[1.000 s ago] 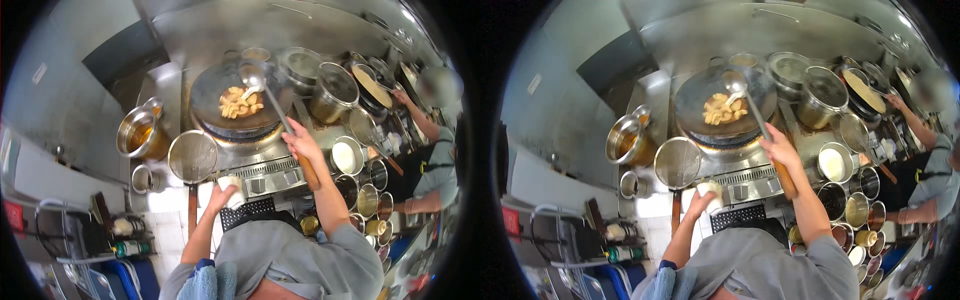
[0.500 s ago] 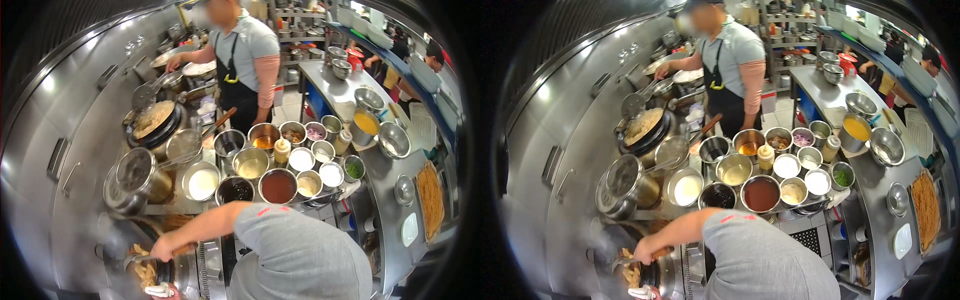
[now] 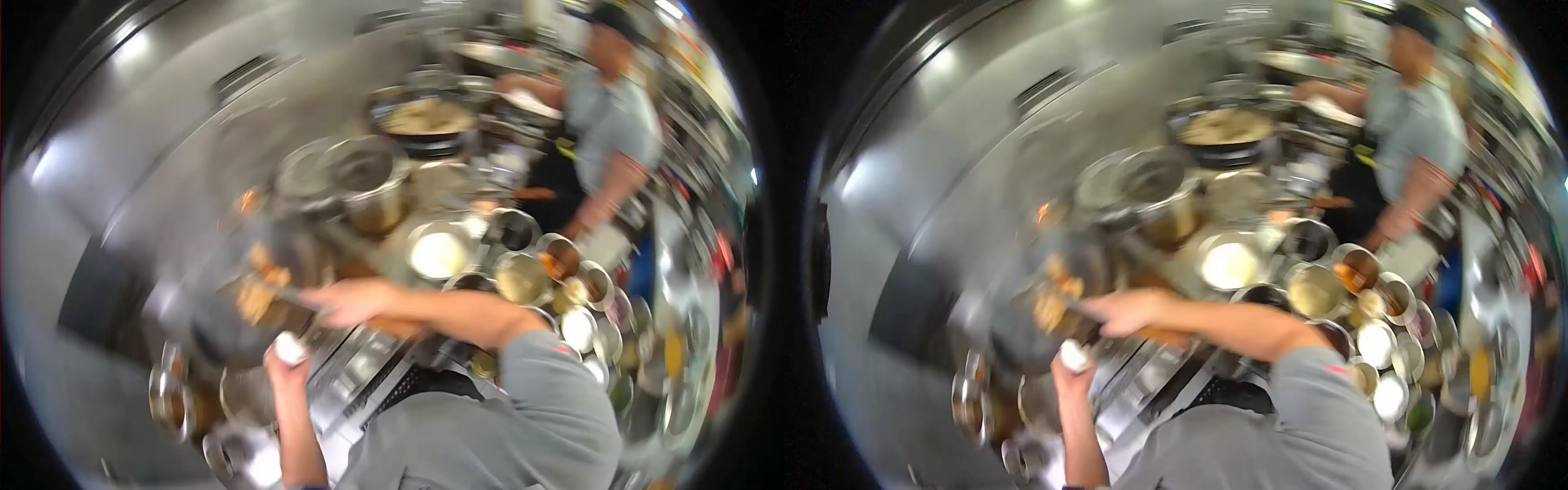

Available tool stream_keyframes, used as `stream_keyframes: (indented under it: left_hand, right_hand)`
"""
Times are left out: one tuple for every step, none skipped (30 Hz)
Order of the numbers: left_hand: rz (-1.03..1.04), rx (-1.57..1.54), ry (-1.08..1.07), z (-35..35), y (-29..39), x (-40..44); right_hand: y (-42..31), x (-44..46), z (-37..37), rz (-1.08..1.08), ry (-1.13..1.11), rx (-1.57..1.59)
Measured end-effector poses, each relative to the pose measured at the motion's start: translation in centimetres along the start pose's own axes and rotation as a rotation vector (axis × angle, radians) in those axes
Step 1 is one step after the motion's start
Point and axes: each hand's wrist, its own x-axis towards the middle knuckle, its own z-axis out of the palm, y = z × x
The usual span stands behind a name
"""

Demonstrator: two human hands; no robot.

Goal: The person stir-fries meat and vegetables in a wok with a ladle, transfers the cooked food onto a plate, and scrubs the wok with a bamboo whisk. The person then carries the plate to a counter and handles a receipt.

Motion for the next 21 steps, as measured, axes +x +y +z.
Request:
stream_keyframes:
  left_hand:
    - [-0.029,-0.023,-0.063,-0.2,0.6,-2.1]
    - [-0.092,-0.084,0.004,1.2,1.8,-3.5]
    - [-0.092,-0.063,-0.063,0.1,2.8,-2.4]
    - [-0.074,-0.067,0.037,0.9,3.9,-2.0]
    - [-0.118,-0.071,-0.041,0.0,5.3,-0.2]
    - [-0.102,-0.052,0.012,-0.1,5.7,0.3]
    - [-0.104,-0.022,0.045,-0.3,5.5,1.1]
    - [-0.088,0.027,0.075,-0.6,5.2,1.4]
    - [-0.080,0.079,0.098,-1.0,4.7,1.8]
    - [-0.052,0.094,0.102,-1.7,3.9,2.7]
    - [-0.027,0.089,0.108,-2.6,2.9,3.4]
    - [0.021,0.056,0.107,-2.7,1.6,3.4]
    - [0.066,0.024,0.107,-3.0,0.2,3.1]
    - [0.057,0.041,0.002,-4.3,-1.2,3.3]
    - [0.046,0.056,-0.102,-5.8,-3.1,3.0]
    - [0.060,0.041,0.076,-3.5,-4.6,-0.4]
    - [0.055,0.042,0.114,-2.8,-5.5,-2.6]
    - [0.056,0.006,0.072,-2.6,-5.7,-3.9]
    - [0.056,-0.027,0.031,-2.2,-5.4,-4.9]
    - [0.062,-0.084,0.106,-1.7,-4.2,-5.0]
    - [0.056,-0.053,0.208,-0.1,-2.3,-4.8]
  right_hand:
    - [1.4,-0.5,-1.1,-0.021,-0.102,0.032]
    - [-1.4,-0.5,-4.2,0.323,-0.374,0.208]
    - [-2.1,-0.8,-5.4,0.424,-0.454,0.333]
    - [-3.1,-0.4,-6.3,0.380,-0.511,0.317]
    - [-3.7,0.2,-6.7,0.450,-0.580,0.266]
    - [-4.4,0.4,-6.7,0.534,-0.602,0.265]
    - [-3.6,0.9,-5.9,0.507,-0.599,0.189]
    - [-2.3,1.8,-4.9,0.490,-0.582,0.117]
    - [-1.1,2.6,-3.9,0.477,-0.555,0.043]
    - [-0.3,3.5,-2.7,0.481,-0.509,-0.020]
    - [0.2,4.4,-1.2,0.484,-0.455,-0.085]
    - [1.0,4.9,0.2,0.492,-0.399,-0.146]
    - [2.4,5.0,1.8,0.430,-0.317,-0.174]
    - [3.8,4.9,3.3,0.365,-0.232,-0.205]
    - [4.4,4.7,4.2,0.302,-0.150,-0.235]
    - [2.8,4.8,3.9,0.379,-0.163,-0.177]
    - [1.6,4.2,3.1,0.385,-0.174,-0.188]
    - [0.4,3.5,2.3,0.395,-0.181,-0.194]
    - [0.0,3.0,2.0,0.405,-0.187,-0.196]
    - [0.8,2.1,1.5,0.358,-0.181,-0.171]
    - [-1.8,1.7,-0.3,0.386,-0.240,-0.142]
